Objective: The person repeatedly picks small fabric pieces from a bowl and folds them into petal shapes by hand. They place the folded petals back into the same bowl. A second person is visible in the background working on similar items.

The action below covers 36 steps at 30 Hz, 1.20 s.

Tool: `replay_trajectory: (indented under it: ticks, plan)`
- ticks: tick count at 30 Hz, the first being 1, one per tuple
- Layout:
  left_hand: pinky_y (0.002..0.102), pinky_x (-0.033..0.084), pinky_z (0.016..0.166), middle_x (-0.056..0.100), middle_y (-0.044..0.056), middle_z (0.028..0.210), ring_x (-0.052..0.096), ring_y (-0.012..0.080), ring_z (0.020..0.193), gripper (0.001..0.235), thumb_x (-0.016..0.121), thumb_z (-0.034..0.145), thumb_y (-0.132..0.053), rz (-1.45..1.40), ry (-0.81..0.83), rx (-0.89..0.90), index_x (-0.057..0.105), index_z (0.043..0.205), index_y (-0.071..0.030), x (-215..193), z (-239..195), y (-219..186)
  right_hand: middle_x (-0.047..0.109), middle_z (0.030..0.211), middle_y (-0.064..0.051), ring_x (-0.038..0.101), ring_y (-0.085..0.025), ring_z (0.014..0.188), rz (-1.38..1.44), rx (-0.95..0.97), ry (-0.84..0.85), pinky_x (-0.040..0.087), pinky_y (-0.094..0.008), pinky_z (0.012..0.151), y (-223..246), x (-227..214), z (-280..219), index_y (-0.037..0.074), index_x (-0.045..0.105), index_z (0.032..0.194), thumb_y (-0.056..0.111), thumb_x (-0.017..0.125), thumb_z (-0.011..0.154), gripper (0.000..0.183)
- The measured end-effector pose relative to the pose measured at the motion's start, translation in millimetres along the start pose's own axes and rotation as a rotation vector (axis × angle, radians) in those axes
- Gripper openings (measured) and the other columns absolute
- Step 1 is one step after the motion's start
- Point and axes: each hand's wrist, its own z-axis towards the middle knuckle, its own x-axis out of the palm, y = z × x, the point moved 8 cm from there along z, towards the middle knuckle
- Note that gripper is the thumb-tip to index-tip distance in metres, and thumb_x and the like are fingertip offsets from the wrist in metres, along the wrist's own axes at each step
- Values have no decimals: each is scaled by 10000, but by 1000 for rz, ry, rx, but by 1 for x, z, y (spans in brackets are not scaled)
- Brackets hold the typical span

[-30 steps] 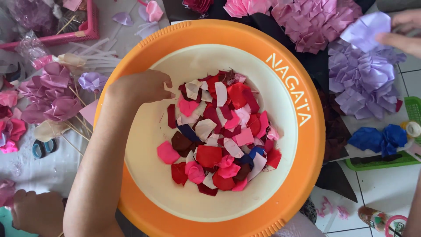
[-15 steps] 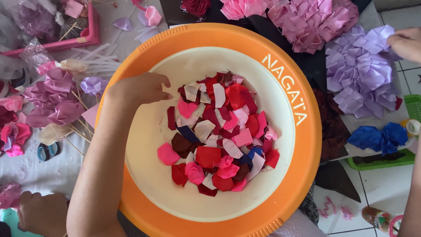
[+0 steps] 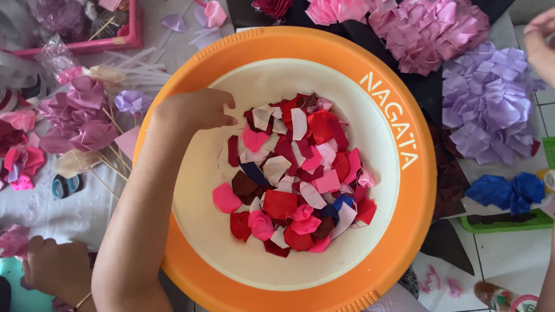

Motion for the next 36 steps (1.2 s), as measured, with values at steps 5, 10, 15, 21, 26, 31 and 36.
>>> replay_trajectory:
  ticks: [5, 10, 15, 21, 26, 31, 36]
  plan:
    - [427, 473, 955, 611, -42, 1410, 599, 221, 1238, 534, 569, 985, -506, 23, -32, 3, 505, 1469, -290, -1, 0, 1, 690, 1166, -113, 594, -186, 995, 65, -255, 217, 427, -309, 796, 410, -36, -28, -8, 725, 1275, -103, 654, 1185, 148]
    - [438, 473, 937, 610, -49, 1400, 609, 232, 1213, 528, 602, 963, -527, 39, -64, 26, 532, 1429, -288, 1, 11, 5, 767, 951, 125, 712, -108, 794, -104, -436, 584, 544, -325, 769, 580, 10, -58, 245, 752, 1027, 182, 639, 887, 190]
    - [455, 582, 865, 707, 10, 1273, 667, 231, 1182, 475, 718, 919, -460, 125, -228, 142, 641, 1353, -281, 4, 23, 12, 711, 780, -26, 716, -289, 760, -263, -1103, 821, 522, -448, 730, 613, 136, -145, 195, 730, 844, 50, 787, 591, 297]
    - [484, 579, 889, 682, 0, 1280, 645, 237, 1198, 479, 676, 937, -468, 112, -302, 182, 582, 1375, -300, 12, 19, 7, 663, 1034, -137, 643, -361, 975, 94, -1337, 781, 471, -458, 793, 601, 172, -183, 38, 629, 1195, -25, 718, 658, 548]
    - [502, 578, 828, 719, -35, 1176, 691, 241, 1095, 451, 698, 914, -447, 159, -334, 162, 609, 1342, -334, 18, 21, 7, 616, 1142, -162, 623, -379, 954, 100, -1307, 894, 465, -454, 780, 638, 153, -165, 35, 548, 1255, -71, 679, 672, 607]
    - [511, 563, 863, 726, 5, 1226, 698, 281, 1112, 481, 718, 908, -431, 100, -307, 190, 620, 1354, -281, 15, 4, 0, 586, 1275, -180, 597, -400, 1072, 134, -1311, 1128, 465, -502, 861, 647, 140, -187, 59, 549, 1357, -9, 789, 625, 773]
    - [488, 542, 960, 735, 65, 1220, 681, 302, 1182, 511, 719, 894, -456, 38, -183, 244, 610, 1346, -244, 20, -5, -8, 635, 1051, -62, 609, -276, 953, -38, -1292, 1072, 441, -451, 803, 625, 166, -202, 124, 652, 1125, 513, 895, 630, 675]
